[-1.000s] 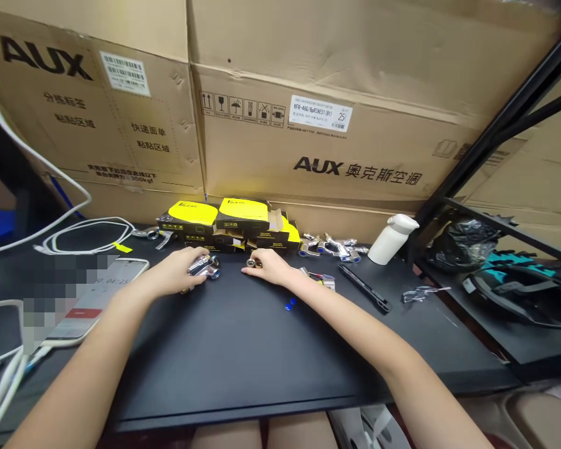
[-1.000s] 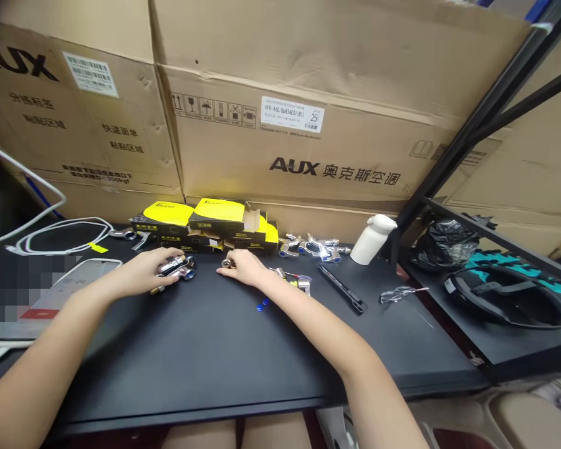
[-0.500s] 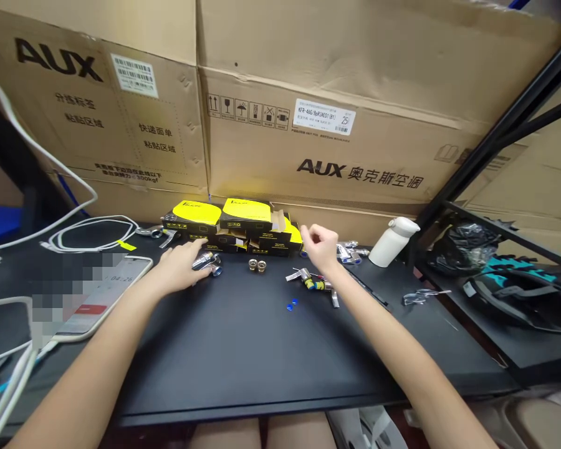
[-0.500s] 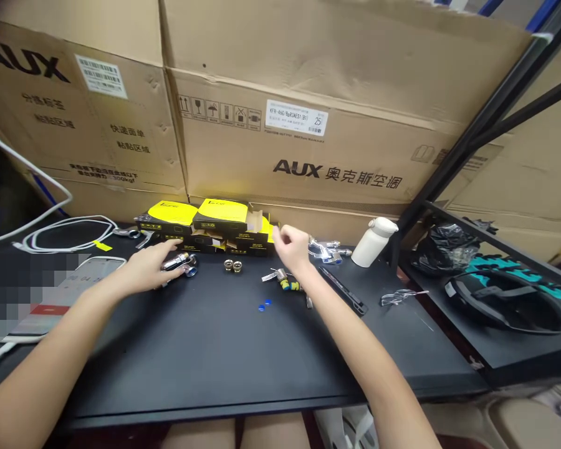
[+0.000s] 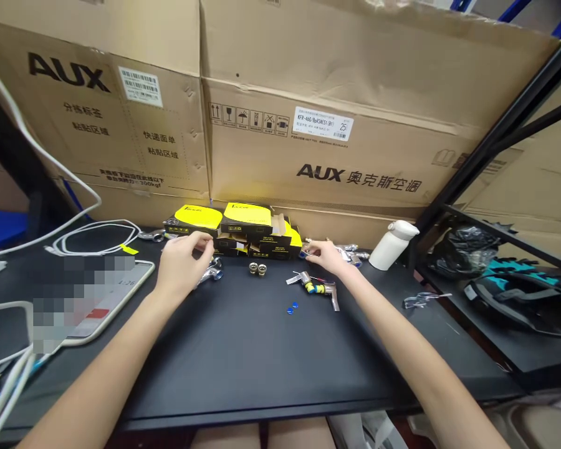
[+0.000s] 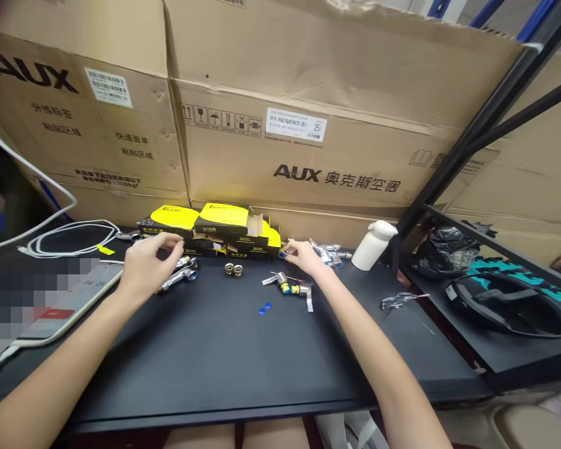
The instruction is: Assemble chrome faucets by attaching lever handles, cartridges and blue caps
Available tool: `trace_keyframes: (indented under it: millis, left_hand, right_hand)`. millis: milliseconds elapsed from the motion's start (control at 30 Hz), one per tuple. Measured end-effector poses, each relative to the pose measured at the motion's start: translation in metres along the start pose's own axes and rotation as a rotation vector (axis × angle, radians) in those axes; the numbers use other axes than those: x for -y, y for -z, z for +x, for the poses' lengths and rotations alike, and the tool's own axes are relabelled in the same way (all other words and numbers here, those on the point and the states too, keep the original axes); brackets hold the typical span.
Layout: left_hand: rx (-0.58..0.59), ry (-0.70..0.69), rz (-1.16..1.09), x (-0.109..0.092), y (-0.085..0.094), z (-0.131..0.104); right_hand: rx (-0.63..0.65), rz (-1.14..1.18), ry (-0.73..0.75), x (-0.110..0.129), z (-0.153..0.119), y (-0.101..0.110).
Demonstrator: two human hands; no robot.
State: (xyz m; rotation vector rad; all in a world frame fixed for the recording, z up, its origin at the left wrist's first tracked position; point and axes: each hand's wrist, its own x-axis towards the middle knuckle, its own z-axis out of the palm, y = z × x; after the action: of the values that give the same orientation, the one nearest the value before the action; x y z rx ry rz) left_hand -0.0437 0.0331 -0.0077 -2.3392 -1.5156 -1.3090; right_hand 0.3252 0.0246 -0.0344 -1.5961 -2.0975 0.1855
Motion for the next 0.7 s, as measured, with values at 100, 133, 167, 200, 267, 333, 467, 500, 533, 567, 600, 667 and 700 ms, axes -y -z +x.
trace_keyframes:
  millis: [100, 133, 167, 200, 267, 333, 467, 500, 533, 567, 600, 667, 700]
  left_hand:
    - [-0.003, -0.012, 0.0, -0.001, -0.003, -0.002]
    - [-0.013, -0.015, -0.001, -0.001, -0.003, -0.002]
    - [-0.021, -0.019, -0.003, -0.001, -0.002, -0.001]
    - [-0.027, -0.024, -0.007, -0.001, -0.002, -0.001]
    - [-0.031, -0.029, -0.035, -0.005, -0.001, -0.001]
    - [-0.024, -0.001, -0.123, -0.014, -0.002, -0.004]
    - [0.296, 0.113, -0.61, -0.049, -0.014, -0.025]
    - [0.474, 0.131, -0.761, -0.059, -0.018, -0.033]
    - [0.61, 0.155, -0.888, -0.068, -0.022, -0.04]
    - [0.718, 0.179, -1.004, -0.077, -0.025, -0.048]
    - [0.774, 0.19, -1.112, -0.084, -0.027, -0.054]
    - [0.764, 0.247, -1.247, -0.093, -0.029, -0.062]
    - [0.73, 0.306, -1.283, -0.095, -0.028, -0.064]
  right_hand:
    - [-0.006, -0.007, 0.037, 0.004, 0.005, 0.023]
    - [-0.012, -0.008, 0.045, 0.006, 0.006, 0.032]
    - [-0.025, -0.008, 0.048, 0.008, 0.005, 0.043]
    - [-0.044, -0.009, 0.046, 0.011, 0.003, 0.053]
    - [-0.106, -0.011, 0.029, 0.018, -0.005, 0.075]
    - [-0.194, -0.016, 0.006, 0.029, -0.017, 0.091]
    - [-0.398, 0.224, -0.071, 0.07, -0.049, 0.09]
    - [-0.433, 0.39, -0.095, 0.083, -0.057, 0.08]
    - [-0.493, 0.56, -0.101, 0.098, -0.065, 0.066]
    - [-0.518, 0.708, -0.122, 0.112, -0.073, 0.05]
    - [-0.518, 0.816, -0.159, 0.126, -0.08, 0.033]
    - [-0.483, 0.988, -0.233, 0.15, -0.093, 0.002]
    - [-0.456, 1.041, -0.252, 0.159, -0.098, -0.009]
